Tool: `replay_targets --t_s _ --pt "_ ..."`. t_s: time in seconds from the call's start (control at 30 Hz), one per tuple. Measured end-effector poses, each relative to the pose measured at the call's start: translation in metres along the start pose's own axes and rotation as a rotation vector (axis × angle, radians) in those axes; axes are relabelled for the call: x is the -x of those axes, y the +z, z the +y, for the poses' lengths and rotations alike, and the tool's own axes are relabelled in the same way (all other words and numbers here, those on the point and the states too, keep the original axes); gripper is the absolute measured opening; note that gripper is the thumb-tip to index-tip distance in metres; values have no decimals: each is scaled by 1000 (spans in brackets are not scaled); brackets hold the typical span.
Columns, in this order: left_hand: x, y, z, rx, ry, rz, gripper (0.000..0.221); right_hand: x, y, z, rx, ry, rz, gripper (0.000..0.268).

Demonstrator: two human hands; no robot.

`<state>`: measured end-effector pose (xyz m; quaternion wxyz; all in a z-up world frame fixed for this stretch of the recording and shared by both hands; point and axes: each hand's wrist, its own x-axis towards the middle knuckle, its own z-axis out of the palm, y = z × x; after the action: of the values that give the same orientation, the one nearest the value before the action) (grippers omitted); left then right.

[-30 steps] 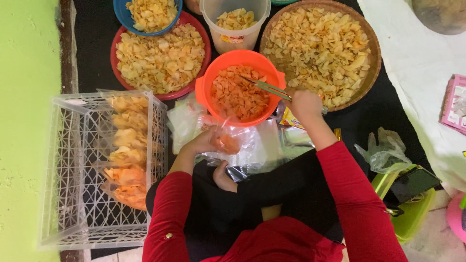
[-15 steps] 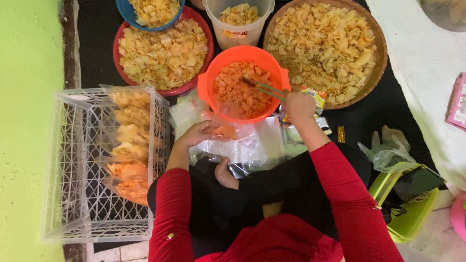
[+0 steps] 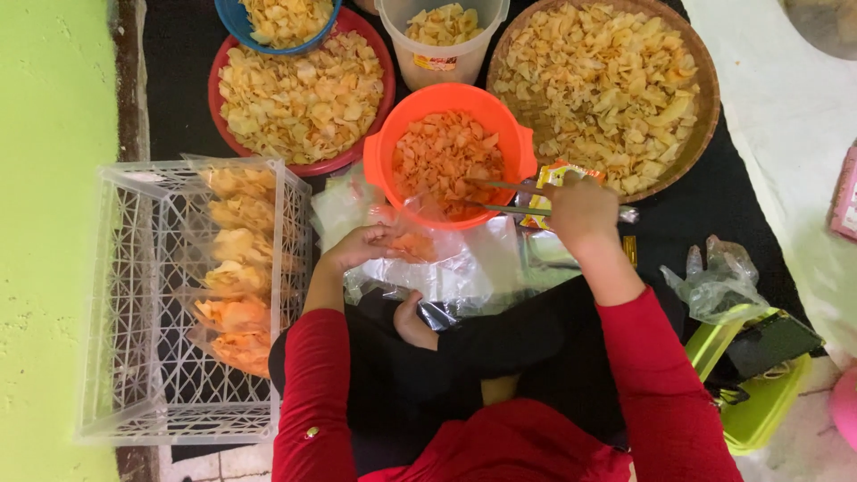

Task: The person uses tongs to transfer orange chips from a bowl into small plastic bags. They handle each bag individually, filling it with chips and placing it into a crate.

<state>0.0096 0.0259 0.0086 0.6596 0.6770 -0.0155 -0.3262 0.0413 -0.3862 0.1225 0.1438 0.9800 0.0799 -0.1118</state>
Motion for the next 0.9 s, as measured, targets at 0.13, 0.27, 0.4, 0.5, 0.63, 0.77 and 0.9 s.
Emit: replay_targets --t_s 0.13,0.27,0.4,0.5,0.63,0.77,0.9 --pt "-4 -3 -11 18 -20 -4 54 -7 -10 -24 -19 28 17 31" --pt "-5 -6 -7 -29 -13 11 53 -2 -27 -18 -124 115 -28 34" --pt "-3 -5 -2 -35 -14 5 50 10 -36 8 -253 88 11 26" --pt "-2 -3 -1 -12 -25 -6 53 4 -19 13 -235 107 82 28" --pt "2 -2 3 -41 -48 27 51 4 -27 19 -373 70 73 36" --pt "1 -3 -3 -56 -69 43 50 -2 -16 21 -306 100 46 35" --pt "-8 -3 -12 -82 -101 39 48 -9 -16 -12 -98 117 96 32"
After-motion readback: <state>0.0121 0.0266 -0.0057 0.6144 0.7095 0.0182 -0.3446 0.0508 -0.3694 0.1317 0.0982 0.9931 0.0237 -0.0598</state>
